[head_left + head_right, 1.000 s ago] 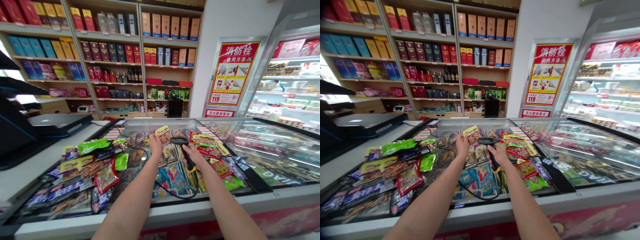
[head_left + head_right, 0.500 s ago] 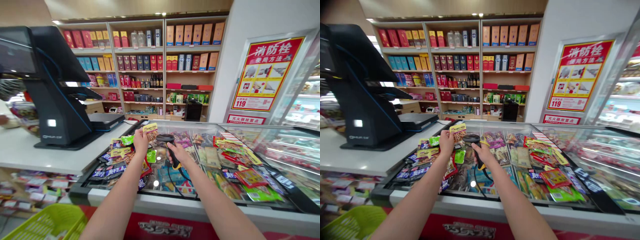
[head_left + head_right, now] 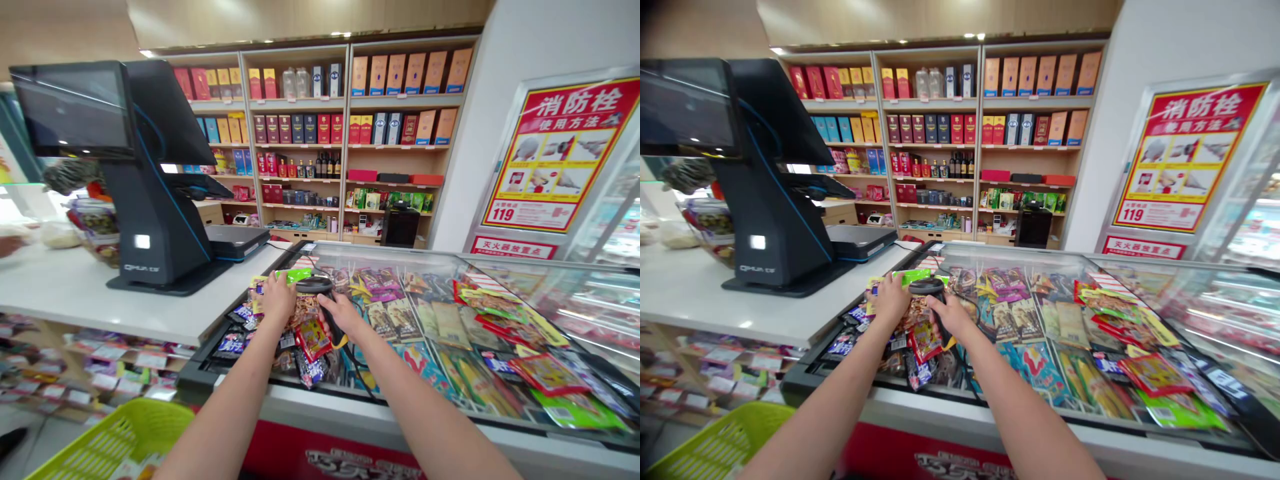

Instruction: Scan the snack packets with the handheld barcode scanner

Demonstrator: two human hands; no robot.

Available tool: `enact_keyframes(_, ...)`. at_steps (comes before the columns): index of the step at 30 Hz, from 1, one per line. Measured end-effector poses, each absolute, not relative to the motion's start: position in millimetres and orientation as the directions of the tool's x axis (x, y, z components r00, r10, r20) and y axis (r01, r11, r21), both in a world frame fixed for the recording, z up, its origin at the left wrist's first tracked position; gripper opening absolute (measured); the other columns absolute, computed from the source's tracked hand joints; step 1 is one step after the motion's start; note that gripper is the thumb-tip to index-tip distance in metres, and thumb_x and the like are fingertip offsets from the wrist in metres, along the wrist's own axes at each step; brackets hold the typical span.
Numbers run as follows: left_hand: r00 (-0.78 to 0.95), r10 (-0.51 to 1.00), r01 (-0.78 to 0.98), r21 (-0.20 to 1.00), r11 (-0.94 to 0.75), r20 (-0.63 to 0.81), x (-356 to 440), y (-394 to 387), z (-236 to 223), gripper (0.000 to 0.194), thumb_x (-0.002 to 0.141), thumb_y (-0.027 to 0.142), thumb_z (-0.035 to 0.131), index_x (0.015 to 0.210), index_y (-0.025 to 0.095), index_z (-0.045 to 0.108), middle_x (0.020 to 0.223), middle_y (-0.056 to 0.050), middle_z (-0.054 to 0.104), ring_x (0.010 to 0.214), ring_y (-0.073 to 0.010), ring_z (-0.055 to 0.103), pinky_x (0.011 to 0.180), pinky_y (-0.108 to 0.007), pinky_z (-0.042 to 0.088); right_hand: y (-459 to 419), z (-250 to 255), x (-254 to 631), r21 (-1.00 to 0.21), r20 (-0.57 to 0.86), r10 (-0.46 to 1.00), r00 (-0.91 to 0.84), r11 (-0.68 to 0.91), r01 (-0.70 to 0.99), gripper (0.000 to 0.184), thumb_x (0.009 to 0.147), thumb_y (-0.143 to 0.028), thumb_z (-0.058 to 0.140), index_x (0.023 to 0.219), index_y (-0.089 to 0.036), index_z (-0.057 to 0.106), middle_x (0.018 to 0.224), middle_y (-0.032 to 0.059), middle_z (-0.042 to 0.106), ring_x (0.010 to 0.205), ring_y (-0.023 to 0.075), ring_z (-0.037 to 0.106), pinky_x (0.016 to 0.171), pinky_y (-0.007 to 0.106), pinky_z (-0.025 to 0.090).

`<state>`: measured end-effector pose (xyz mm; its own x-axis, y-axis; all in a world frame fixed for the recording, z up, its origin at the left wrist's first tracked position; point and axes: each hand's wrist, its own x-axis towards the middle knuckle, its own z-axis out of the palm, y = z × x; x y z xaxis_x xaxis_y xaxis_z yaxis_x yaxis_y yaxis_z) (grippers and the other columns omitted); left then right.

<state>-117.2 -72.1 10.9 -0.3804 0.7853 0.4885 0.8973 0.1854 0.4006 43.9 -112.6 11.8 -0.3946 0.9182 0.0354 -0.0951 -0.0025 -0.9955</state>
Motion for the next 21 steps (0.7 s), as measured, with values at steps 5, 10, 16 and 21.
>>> enact_keyframes(5, -0.359, 0.774, 0.919, 0.343, 0.195, 0.522, -108.9, -51.0, 0.9, 0.038, 0.086, 0.037, 0.047, 0.121, 0.023, 0.058, 0.137, -0.016, 0.049, 0.126, -0.0336, 0.043, 0.102, -0.066, 0.025, -103.3, 7.0, 53.0, -0.995, 0.015, 0.945, -0.326, -0.018, -0.1, 0.041, 0.074, -0.058, 0.061, 0.077, -0.02, 0.046, 0.048, -0.0074, 0.052, 0.032, 0.0087, 0.046, 0.032, 0.021, 0.04)
enact_keyframes(10, -0.336, 0.79, 0.927, 0.327, 0.182, 0.513, -111.1, -32.8, 2.4, 0.036, 0.086, 0.039, 0.048, 0.115, 0.023, 0.062, 0.134, -0.016, 0.052, 0.125, -0.0334, 0.043, 0.103, -0.067, 0.025, -97.6, 7.4, 67.7, -0.992, 0.021, 0.962, -0.272, -0.014, -0.125, 0.036, 0.076, -0.053, 0.061, 0.084, -0.021, 0.046, 0.05, -0.0086, 0.053, 0.033, 0.0082, 0.048, 0.033, 0.02, 0.041)
enact_keyframes(16, -0.328, 0.791, 0.934, 0.304, 0.188, 0.516, -97.7, -36.5, 22.0, 0.037, 0.086, 0.037, 0.047, 0.115, 0.019, 0.061, 0.142, -0.019, 0.042, 0.127, -0.0373, 0.04, 0.1, -0.071, 0.024, -97.9, 16.9, 99.8, -0.986, 0.063, 0.972, -0.227, 0.025, -0.167, 0.038, 0.074, -0.054, 0.064, 0.081, -0.02, 0.047, 0.049, -0.0083, 0.053, 0.033, 0.0074, 0.047, 0.033, 0.019, 0.042)
enact_keyframes(21, -0.141, 0.804, 0.964, 0.264, -0.021, 0.578, -35.2, -57.9, 37.1, 0.036, 0.085, 0.03, 0.047, 0.117, 0.02, 0.06, 0.144, -0.015, 0.041, 0.128, -0.0349, 0.04, 0.104, -0.069, 0.017, -107.0, 19.9, 140.8, -0.973, 0.098, 0.988, -0.118, 0.07, -0.218, 0.041, 0.072, -0.057, 0.063, 0.077, -0.02, 0.045, 0.048, -0.0077, 0.052, 0.032, 0.0074, 0.045, 0.031, 0.02, 0.04)
